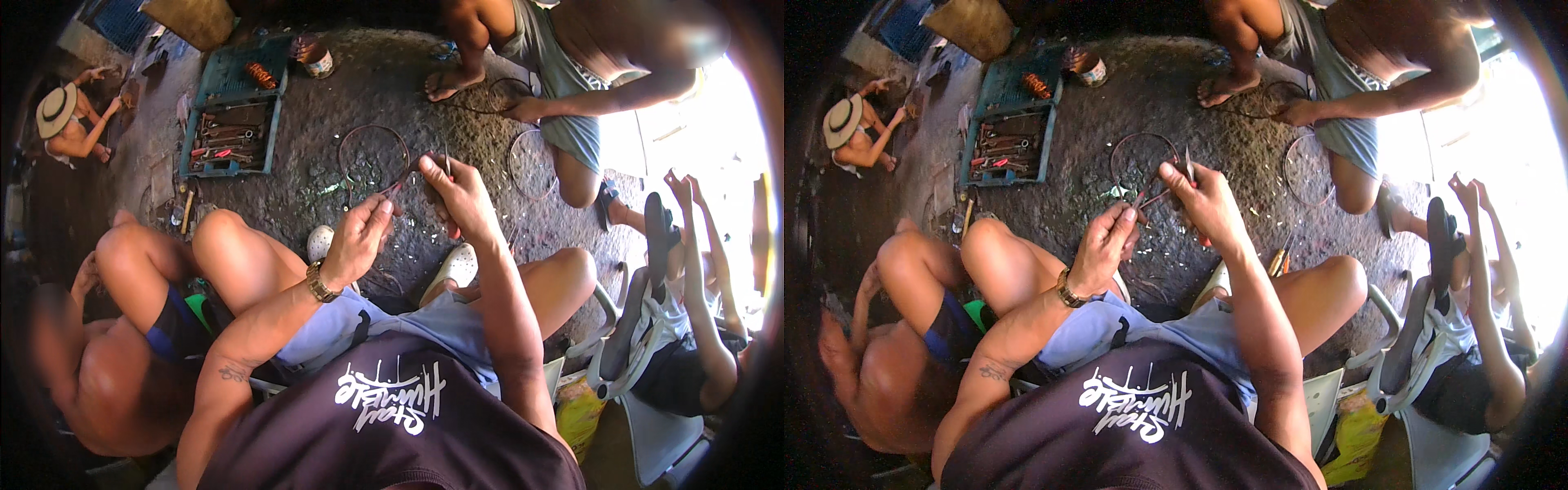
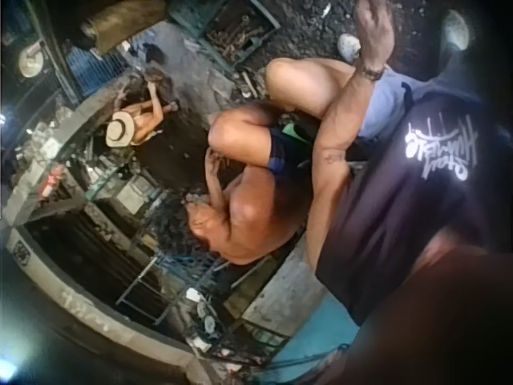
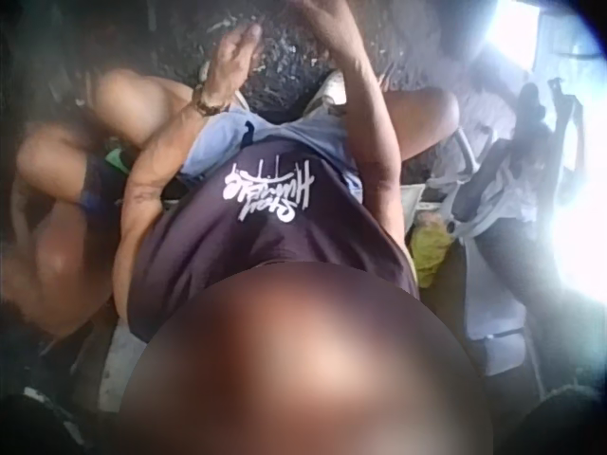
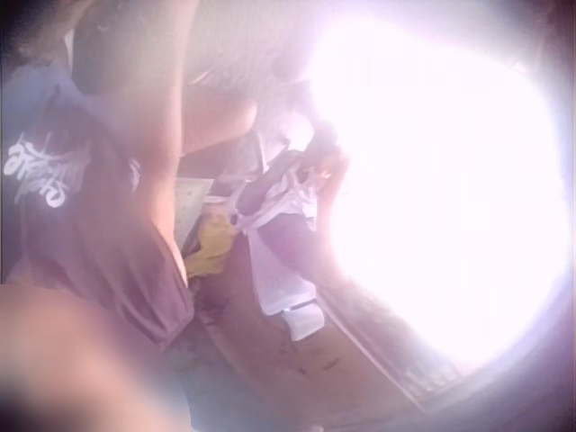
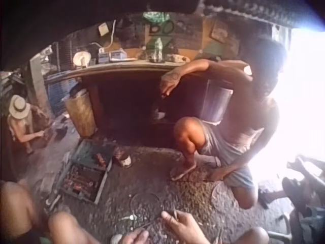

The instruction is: The person strips insulation from a red wire using pliers, twists the exposed strands, and wraps the end with electrical tape. The person handles the wire and tools while seated in a workshop environment.

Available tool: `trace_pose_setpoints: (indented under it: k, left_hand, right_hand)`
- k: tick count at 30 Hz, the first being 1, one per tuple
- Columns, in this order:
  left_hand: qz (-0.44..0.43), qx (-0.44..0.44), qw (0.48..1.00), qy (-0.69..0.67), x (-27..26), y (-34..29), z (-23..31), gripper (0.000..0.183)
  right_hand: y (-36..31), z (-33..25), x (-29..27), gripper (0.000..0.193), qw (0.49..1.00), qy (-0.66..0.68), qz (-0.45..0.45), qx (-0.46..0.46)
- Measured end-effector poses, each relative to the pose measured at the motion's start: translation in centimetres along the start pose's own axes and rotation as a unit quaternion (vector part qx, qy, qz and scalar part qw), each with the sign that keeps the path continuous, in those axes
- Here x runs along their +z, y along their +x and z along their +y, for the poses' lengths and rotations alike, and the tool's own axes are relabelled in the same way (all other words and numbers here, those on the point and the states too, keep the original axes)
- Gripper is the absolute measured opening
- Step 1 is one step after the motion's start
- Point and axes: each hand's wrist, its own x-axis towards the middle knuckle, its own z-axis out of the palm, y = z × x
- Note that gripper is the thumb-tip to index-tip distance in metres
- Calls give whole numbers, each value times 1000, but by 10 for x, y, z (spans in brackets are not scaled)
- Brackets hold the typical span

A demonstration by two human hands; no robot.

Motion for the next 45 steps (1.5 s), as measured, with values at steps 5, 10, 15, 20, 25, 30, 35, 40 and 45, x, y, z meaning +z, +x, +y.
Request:
trace_pose_setpoints:
  k: [5,10,15,20,25,30,35,40,45]
  left_hand:
    - [47,25,999,-4,-5,1,0,29]
    - [48,88,987,127,-1,-7,9,25]
    - [49,152,968,194,-2,-12,14,19]
    - [27,225,947,228,-8,-13,17,19]
    - [18,186,954,234,-6,-17,16,20]
    - [23,193,957,217,-4,-12,13,23]
    - [-9,152,960,235,3,-27,9,24]
    - [-4,133,974,184,-2,-40,4,27]
    - [22,41,999,8,-15,-16,-1,25]
  right_hand:
    - [-20,6,21,31,941,-317,52,-108]
    - [-23,4,31,21,897,-388,-15,-209]
    - [-21,-5,29,21,884,-425,-42,-188]
    - [-26,-4,28,24,883,-415,-55,-214]
    - [-18,6,22,19,890,-391,-17,-232]
    - [-14,31,26,18,910,-349,6,-223]
    - [11,66,8,24,916,-371,28,-149]
    - [52,80,-88,29,935,-318,158,20]
    - [18,58,-52,32,953,-287,71,-63]
